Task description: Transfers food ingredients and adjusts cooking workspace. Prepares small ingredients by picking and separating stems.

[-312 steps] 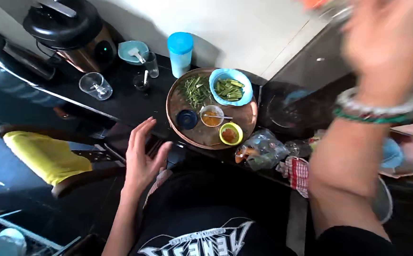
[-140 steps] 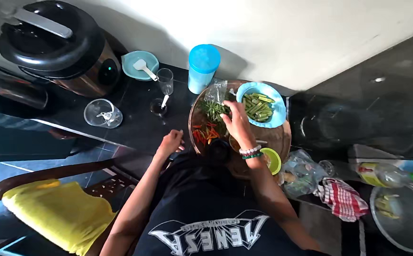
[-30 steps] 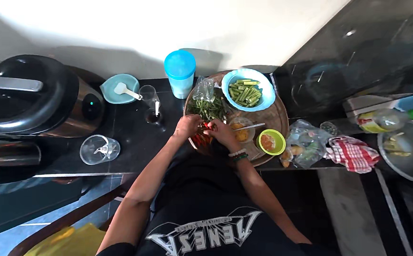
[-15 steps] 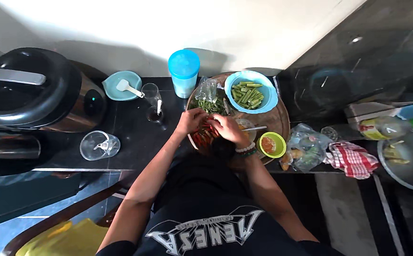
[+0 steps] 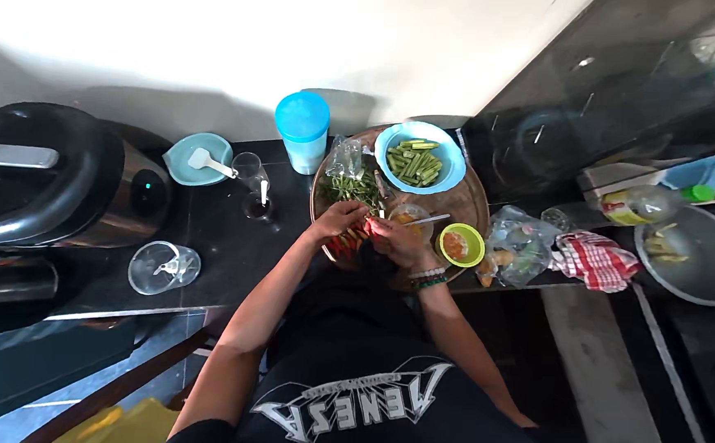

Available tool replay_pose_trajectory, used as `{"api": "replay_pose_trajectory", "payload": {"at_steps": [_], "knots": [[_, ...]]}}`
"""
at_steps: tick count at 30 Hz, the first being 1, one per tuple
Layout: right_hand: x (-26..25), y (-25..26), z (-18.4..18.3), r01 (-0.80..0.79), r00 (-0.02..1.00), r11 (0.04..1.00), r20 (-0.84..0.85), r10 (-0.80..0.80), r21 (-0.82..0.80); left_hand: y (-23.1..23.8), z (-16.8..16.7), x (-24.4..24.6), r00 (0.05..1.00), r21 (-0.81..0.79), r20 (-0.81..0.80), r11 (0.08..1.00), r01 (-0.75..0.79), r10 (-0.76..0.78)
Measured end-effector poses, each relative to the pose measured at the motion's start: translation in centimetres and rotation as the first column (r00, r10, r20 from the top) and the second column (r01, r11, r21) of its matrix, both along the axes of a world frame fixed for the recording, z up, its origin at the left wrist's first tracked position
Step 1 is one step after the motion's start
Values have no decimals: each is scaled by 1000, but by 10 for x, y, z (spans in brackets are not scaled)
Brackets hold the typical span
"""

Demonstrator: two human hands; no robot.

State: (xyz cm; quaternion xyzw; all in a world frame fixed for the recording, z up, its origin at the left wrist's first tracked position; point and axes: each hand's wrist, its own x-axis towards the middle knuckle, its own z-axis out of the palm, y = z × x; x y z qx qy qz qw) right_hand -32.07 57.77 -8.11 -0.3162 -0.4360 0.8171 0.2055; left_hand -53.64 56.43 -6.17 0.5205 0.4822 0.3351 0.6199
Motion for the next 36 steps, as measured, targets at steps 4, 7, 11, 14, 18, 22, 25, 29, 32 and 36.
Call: {"api": "replay_pose_trajectory", "payload": {"at_steps": [4, 7, 11, 14, 18, 22, 25, 29, 32, 36], "knots": [[-1, -12, -3, 87, 996, 980, 15, -85, -179, -13, -4, 16, 934, 165, -336, 984, -70, 123], [3, -19, 2, 110, 992, 967, 79, -94, -228, -17, -9, 26, 827, 241, -498, 958, -158, 262], [18, -32, 15, 206, 972, 932, 175, -159, -297, 1, -45, -5, 696, 379, -609, 911, -165, 380], [23, -35, 14, 292, 954, 880, 178, -241, -374, 11, -35, 1, 584, 337, -765, 942, 3, 272], [21, -30, 19, 302, 940, 935, 221, -260, -183, 17, -33, 14, 492, 291, -862, 914, 284, 121], [11, -20, 13, 251, 893, 966, 370, -257, 65, 13, -56, 12, 444, 357, -876, 872, 334, 189], [0, -11, -5, 193, 814, 946, 497, -302, 259, 10, -61, 5, 477, 430, -843, 844, 320, 248], [-17, 0, -5, 70, 701, 859, 588, -404, 507, 2, -44, -7, 600, 470, -750, 863, 185, 279], [-30, 9, -4, 41, 734, 837, 552, -396, 545, -6, -23, -13, 662, 463, -703, 874, 147, 261], [-42, 19, -3, 71, 828, 749, 380, -413, 659, -8, -15, -21, 789, 530, -538, 847, 42, 297]]}}
